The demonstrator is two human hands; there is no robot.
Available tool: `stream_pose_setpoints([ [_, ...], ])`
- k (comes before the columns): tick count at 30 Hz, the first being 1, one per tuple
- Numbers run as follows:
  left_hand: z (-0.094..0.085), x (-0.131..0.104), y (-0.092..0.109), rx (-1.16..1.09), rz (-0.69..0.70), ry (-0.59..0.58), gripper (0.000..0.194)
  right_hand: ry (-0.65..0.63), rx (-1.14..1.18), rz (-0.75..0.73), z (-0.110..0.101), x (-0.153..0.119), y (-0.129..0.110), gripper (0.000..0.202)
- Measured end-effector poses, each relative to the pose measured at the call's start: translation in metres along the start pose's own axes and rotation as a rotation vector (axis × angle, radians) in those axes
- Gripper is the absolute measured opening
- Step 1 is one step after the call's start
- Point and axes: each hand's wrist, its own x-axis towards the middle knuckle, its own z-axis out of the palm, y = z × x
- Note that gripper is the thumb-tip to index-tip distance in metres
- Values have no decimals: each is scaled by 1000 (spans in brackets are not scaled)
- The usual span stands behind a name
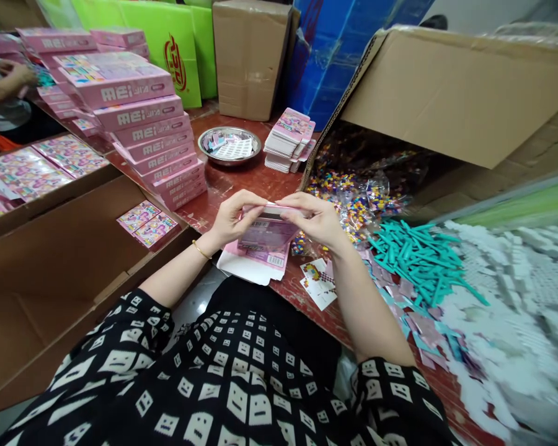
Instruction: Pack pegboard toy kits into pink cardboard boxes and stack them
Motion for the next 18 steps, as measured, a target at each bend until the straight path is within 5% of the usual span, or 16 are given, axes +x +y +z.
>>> stream_pose_setpoints([
  [4,7,-11,-13,2,96,-12,17,-71,63,13,-1,-5,15,32],
  [8,23,-28,-29,27,82,33,27,6,-30,-41,8,-21,24,28],
  [13,44,-69,-35,0,-282,42,84,223,-189,-79,25,-29,37,27],
  [16,26,-85,-37,-31,-534,-52,78,405,-177,6,30,-27,49,46],
  [18,-9,-81,-45,32,-591,30,72,485,-117,79,31,-28,57,58],
])
